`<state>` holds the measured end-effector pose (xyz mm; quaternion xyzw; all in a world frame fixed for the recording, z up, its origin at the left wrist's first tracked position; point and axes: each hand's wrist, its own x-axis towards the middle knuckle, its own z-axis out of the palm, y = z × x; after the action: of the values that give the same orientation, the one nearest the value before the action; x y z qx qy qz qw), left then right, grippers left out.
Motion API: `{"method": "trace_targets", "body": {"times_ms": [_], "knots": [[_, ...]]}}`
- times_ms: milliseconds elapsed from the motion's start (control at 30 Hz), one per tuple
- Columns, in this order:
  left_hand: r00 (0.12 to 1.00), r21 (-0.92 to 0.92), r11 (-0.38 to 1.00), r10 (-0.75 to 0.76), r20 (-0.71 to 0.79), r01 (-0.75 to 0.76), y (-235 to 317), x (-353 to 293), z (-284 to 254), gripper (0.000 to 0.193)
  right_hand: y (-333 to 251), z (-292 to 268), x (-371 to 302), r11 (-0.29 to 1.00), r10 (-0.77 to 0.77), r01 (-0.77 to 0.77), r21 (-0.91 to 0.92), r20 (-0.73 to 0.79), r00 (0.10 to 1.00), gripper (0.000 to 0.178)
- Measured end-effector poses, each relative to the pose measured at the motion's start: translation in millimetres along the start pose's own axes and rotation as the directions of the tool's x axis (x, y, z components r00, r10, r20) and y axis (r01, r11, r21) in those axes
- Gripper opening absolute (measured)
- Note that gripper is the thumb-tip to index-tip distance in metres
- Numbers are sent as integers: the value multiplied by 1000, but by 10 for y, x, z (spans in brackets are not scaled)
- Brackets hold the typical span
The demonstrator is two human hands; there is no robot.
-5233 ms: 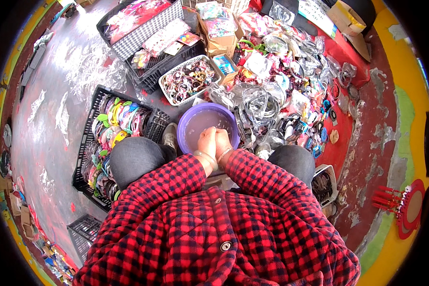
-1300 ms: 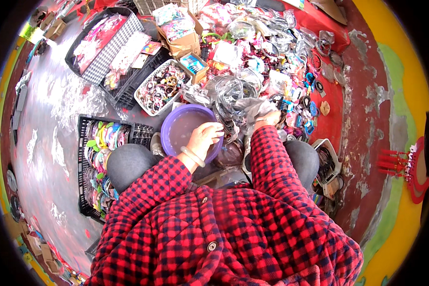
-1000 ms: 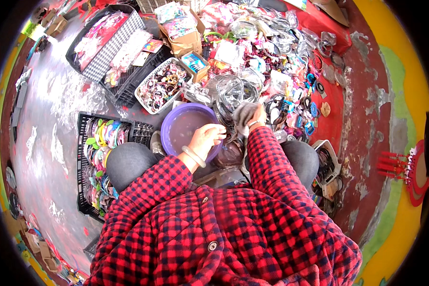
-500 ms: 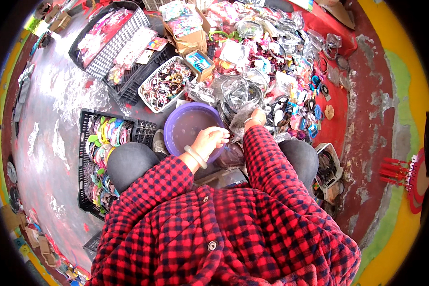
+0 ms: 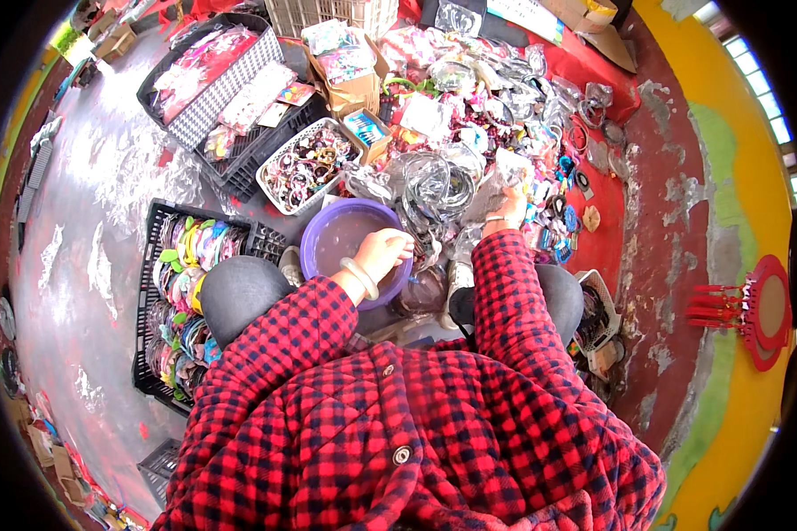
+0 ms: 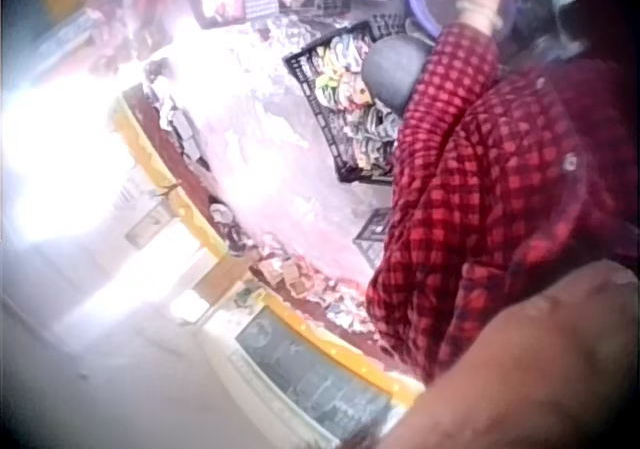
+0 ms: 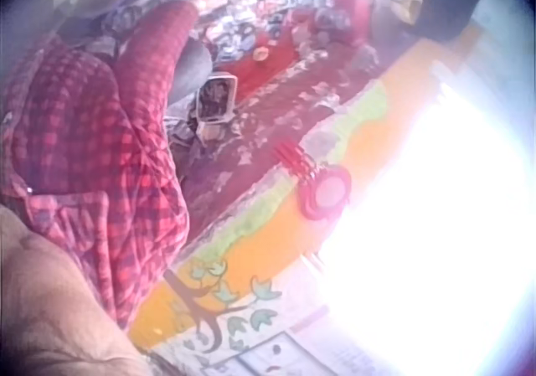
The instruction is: The person sits on the floor and sorts through various small accessories, including hair ties and elastic bands, from plastic bags and crates. They pick up items, separate them, and place them into a purple bowl or back into the crates.
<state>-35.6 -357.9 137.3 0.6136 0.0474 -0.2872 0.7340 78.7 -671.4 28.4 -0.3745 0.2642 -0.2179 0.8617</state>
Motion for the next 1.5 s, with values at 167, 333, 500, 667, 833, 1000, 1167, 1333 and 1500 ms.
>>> {"method": "trace_targets", "body": {"times_ms": [167, 333, 500, 667, 833, 1000, 1167, 1333, 1500], "knots": [[977, 59, 981, 189, -102, -184, 266, -17, -41, 22, -588, 928, -539, 999, -32, 39, -21, 272, 962, 30], [848, 34, 866, 496, -188, -499, 814, -64, -154, 20, -1016, 1602, -1374, 960, 280, -166, -228, 705, 651, 45], [848, 76, 869, 494, -191, -489, 1380, -192, -239, 30, -906, 1810, -1888, 938, 345, -227, -261, 750, 564, 39], [967, -243, 939, 214, -140, -243, 1427, -139, -366, 26, -684, 1863, -1994, 896, 394, -4, -444, 791, 469, 36], [987, -499, 855, 79, -142, -140, 1300, -11, -507, 14, -652, 1935, -2021, 698, 551, 215, -683, 704, 448, 36], [972, -498, 837, 166, -165, -227, 1253, 92, -570, 9, -399, 1919, -1879, 844, 484, 8, -536, 768, 419, 25], [950, -386, 882, 182, -252, -272, 1241, 71, -449, 7, -435, 1975, -1888, 845, 534, -293, -447, 688, 491, 25], [966, -283, 941, 119, -229, -184, 1122, 80, -354, 10, -198, 1800, -1822, 706, 477, 298, -643, 742, 470, 29], [959, -280, 936, 148, -240, -215, 960, 136, -314, 9, -326, 1893, -1928, 409, 479, 619, -670, 735, 479, 15]]}}
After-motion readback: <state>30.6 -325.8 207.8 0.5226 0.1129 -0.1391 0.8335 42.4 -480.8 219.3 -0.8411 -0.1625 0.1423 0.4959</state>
